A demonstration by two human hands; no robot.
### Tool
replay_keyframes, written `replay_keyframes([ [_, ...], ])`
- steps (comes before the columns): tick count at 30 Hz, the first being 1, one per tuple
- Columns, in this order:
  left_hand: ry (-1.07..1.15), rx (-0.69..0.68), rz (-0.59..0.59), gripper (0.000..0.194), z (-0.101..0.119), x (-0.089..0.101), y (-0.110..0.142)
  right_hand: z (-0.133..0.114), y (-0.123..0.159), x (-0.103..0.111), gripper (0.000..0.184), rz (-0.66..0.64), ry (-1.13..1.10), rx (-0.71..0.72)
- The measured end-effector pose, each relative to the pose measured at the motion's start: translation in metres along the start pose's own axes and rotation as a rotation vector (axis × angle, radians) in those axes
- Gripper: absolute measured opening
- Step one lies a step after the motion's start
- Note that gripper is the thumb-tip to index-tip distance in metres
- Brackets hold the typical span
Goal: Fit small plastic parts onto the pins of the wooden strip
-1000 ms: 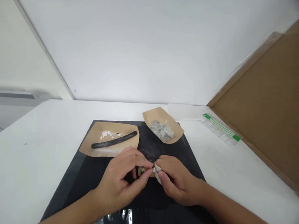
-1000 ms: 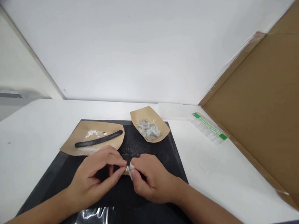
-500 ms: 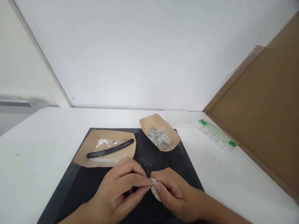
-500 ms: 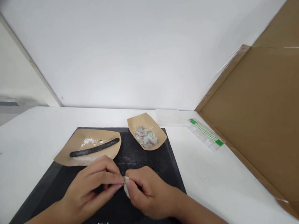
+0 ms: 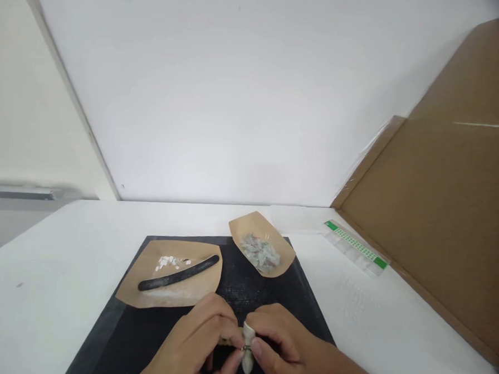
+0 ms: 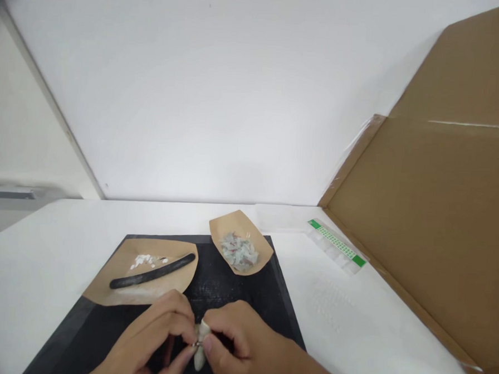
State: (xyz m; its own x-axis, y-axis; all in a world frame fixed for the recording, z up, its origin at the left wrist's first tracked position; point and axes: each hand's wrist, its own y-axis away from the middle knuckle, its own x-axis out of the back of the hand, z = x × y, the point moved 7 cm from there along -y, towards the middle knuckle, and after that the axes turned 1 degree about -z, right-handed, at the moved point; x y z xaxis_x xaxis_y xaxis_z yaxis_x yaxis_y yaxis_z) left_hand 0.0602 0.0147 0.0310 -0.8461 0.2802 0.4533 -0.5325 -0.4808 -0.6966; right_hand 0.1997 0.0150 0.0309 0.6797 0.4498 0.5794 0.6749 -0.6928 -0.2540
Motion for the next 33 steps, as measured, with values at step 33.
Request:
replay_keyframes([
  [33, 0.035, 0.161, -0.018, 0.019, -0.001, 0.007, -0.003, 0.006, 0.0, -0.005, 0.033, 0.0, -0.041, -0.156],
])
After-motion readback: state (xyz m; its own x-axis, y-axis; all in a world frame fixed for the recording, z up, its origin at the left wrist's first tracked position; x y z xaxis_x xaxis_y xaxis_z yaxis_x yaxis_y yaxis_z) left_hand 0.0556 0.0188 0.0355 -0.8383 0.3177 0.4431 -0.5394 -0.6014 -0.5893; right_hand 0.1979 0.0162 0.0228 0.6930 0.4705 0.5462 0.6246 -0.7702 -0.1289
